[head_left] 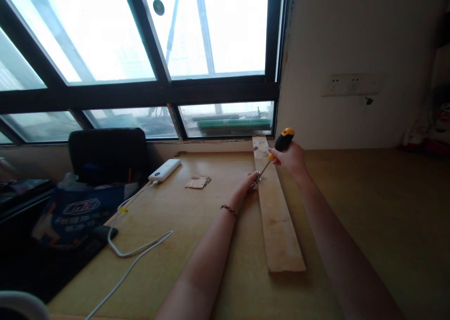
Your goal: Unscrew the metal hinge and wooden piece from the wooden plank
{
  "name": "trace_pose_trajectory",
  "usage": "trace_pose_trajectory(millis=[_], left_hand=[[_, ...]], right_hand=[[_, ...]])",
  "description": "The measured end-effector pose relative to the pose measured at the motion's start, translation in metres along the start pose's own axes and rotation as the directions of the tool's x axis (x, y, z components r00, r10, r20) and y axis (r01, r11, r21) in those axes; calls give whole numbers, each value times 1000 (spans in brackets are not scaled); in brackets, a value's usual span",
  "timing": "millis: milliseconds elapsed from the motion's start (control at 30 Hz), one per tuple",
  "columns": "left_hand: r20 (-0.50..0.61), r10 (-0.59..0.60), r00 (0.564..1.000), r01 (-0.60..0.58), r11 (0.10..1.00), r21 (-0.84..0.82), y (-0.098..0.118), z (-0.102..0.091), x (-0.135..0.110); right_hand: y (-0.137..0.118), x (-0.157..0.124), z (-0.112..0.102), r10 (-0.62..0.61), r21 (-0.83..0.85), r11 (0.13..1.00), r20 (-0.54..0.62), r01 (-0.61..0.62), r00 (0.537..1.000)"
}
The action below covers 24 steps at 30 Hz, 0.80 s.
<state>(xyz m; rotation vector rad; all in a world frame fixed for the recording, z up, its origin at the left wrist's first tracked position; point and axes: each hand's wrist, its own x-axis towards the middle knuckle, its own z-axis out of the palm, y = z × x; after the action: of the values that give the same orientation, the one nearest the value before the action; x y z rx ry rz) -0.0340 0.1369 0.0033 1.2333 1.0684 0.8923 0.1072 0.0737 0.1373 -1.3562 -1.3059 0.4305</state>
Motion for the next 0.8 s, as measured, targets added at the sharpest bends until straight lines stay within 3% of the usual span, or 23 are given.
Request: trace_pose_trajectory(millis=[433, 600, 700, 800], left_hand=[[38, -35, 999, 38, 995, -87, -5, -3, 8], [21, -30, 999, 31, 998, -49, -3, -3, 5], [7, -18, 1000, 18, 999, -39, -1, -3, 2], [-5, -15, 1000, 15, 1000, -22, 0, -3, 1]], right_hand=[[-3, -1, -1, -14, 8, 1000, -34, 15, 999], [-7, 0, -12, -142, -8, 990, -138, 142, 980], [-2, -1, -21, -281, -141, 955, -157, 260, 947], [19, -6, -32, -412, -299, 881, -107, 365, 905]])
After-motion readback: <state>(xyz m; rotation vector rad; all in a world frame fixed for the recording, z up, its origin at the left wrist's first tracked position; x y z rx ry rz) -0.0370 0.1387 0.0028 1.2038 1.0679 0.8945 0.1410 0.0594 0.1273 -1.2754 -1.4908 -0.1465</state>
